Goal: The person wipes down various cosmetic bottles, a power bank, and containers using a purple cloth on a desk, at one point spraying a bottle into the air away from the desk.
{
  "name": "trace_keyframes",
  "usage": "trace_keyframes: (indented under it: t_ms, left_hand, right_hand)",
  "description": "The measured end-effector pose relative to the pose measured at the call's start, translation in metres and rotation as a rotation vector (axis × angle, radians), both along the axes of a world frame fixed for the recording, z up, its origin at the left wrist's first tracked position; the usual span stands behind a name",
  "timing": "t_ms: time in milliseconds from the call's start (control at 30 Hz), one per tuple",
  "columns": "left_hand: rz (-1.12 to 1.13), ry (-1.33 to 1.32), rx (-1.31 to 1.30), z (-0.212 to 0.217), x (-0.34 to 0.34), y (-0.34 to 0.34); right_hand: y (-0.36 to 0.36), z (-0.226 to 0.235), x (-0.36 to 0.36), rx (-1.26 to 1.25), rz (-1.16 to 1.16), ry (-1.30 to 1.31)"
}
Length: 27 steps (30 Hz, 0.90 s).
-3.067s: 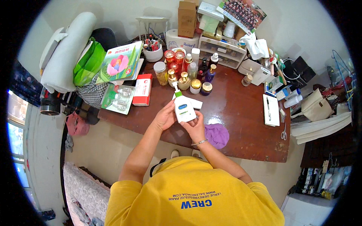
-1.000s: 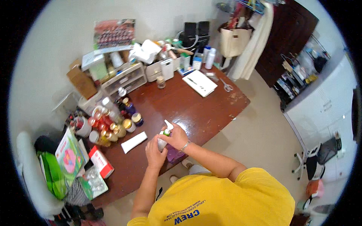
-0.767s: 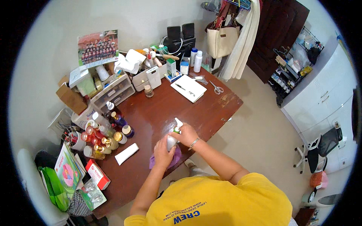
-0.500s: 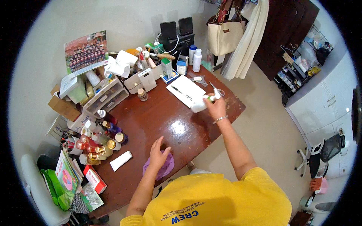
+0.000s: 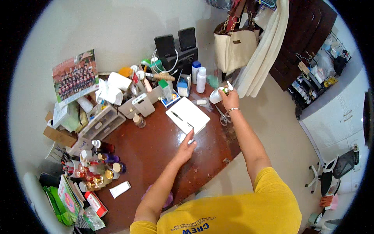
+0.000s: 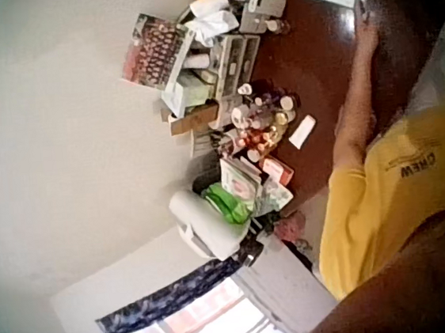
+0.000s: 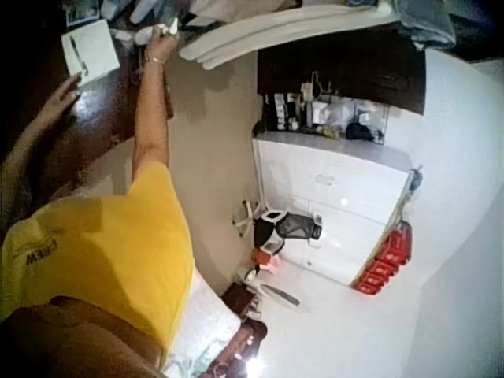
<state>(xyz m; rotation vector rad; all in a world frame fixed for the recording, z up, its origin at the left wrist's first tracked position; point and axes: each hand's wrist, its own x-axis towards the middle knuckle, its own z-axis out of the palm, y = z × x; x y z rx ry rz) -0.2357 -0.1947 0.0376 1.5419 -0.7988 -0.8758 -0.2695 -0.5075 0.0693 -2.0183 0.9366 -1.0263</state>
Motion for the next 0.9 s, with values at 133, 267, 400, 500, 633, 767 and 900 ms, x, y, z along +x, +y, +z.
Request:
trace_keyframes:
  t_ms: [133, 267, 400, 500, 633, 767, 900]
  left_hand:
    - [-0.007, 0.095, 0.021, -0.006, 0.010, -0.034]
    - [0.029, 0.145, -0.013, -0.013, 0.026, -0.048]
    - [0.120, 0.176, 0.027, -0.004, 0.032, -0.028]
    - [0.196, 0.179, 0.004, -0.032, 0.031, 0.004]
    - [0.258, 0.091, -0.002, -0.019, 0.010, 0.056]
    - [0.422, -0.459, 0.331, -0.005, -0.019, 0.164]
    - [0.480, -0.640, 0.600, -0.007, -0.072, 0.246]
  right_hand:
    - [-0.031, 0.002, 0.034, -0.185, -0.041, 0.189]
    - [-0.048, -0.013, 0.067, -0.099, -0.085, 0.348]
    - [-0.044, -0.031, 0.096, -0.090, 0.035, 0.368]
    - [-0.041, -0.044, 0.107, -0.224, -0.024, 0.412]
    - [-0.051, -0.057, 0.058, -0.252, 0.055, 0.235]
    - [0.065, -0.081, 0.021, -0.127, 0.292, -0.003]
    - [0.269, -0.036, -0.015, 0.062, 0.970, 0.285]
